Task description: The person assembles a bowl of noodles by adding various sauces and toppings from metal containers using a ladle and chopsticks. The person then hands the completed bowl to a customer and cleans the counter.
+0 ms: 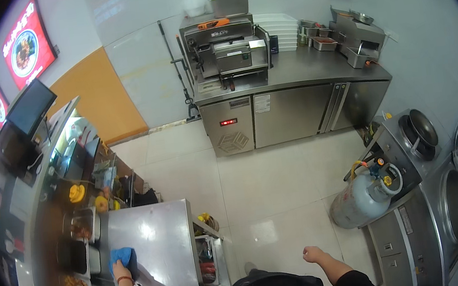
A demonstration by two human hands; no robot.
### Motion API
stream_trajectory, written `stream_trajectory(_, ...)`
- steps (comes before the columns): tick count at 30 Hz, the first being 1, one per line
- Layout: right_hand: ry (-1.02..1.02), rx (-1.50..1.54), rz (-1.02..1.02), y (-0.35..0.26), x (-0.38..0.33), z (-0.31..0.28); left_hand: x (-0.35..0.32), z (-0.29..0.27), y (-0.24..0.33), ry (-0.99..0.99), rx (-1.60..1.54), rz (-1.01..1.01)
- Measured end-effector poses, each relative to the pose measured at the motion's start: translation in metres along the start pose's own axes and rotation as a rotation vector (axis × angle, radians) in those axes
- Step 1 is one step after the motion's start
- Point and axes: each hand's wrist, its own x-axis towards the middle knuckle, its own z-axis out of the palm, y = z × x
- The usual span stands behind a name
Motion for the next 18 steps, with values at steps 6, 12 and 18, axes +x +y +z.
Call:
stream_trajectory(6,0.062,0.17,0.052,-0.009,0.014,-0.001,0.019,-0.03,0.007,0.115,-0.211,-0.155)
stream_trajectory(12,0.056,0.237,0.024,-0.009,0.01,0.014,0.031,-0.041,0.032,0.251,-0.204,-0.172)
stream_trajectory(18,-0.025,0.301,-0.025,0.016,0.014,-0.002,0.03,-0.028,0.046,0.379,-0.398,-0.371)
